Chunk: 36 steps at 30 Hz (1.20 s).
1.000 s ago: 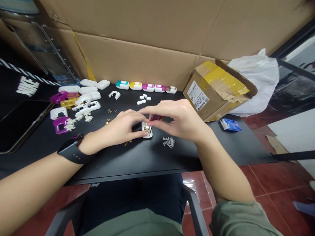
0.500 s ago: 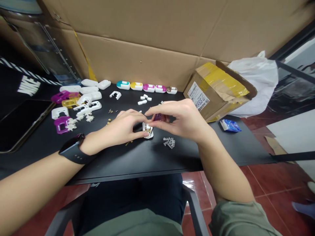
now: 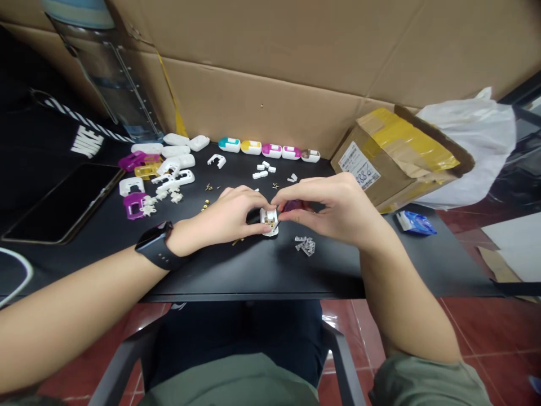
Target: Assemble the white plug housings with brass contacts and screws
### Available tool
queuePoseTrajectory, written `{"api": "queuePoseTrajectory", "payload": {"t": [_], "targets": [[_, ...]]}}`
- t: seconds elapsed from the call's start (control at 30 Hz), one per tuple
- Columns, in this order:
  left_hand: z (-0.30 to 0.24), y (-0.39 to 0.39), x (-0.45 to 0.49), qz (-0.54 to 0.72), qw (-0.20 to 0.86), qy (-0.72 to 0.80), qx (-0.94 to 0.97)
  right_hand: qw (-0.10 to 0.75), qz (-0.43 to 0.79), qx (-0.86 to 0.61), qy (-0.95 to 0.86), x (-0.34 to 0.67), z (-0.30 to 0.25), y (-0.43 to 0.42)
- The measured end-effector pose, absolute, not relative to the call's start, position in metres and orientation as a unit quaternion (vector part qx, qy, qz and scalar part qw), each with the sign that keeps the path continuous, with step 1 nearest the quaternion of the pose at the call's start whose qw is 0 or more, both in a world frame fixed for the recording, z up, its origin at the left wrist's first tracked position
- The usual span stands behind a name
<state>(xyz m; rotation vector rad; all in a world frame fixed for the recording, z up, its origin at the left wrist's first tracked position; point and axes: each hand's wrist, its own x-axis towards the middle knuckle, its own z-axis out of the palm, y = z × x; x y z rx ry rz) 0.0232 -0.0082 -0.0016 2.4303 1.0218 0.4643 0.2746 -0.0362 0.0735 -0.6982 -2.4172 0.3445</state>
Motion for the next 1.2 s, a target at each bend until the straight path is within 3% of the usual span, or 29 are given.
{"api": "queuePoseTrajectory", "payload": {"t": [0.33,0.5,0.6,1.07,1.2], "targets": [[-0.005,-0.01,0.023,0.172,0.202,0.359,0.895,0.3,0.152,-0.263,-0.904,0.282,0.069,-0.024],[-0.008,-0.016,0.023,0.188,0.16,0.35,0.904,0.432,0.092,-0.351,-0.826,0.301,0.073,-0.011],[-0.006,-0.019,0.024,0.187,0.147,0.352,0.905,0.468,0.042,-0.405,-0.784,0.306,0.068,0.001],[-0.003,-0.016,0.016,0.169,0.163,0.281,0.931,0.405,0.013,-0.488,-0.773,0.314,0.04,0.033],[0.001,-0.017,0.016,0.165,0.22,0.287,0.918,0.396,0.031,-0.49,-0.776,0.315,0.037,0.035]]}}
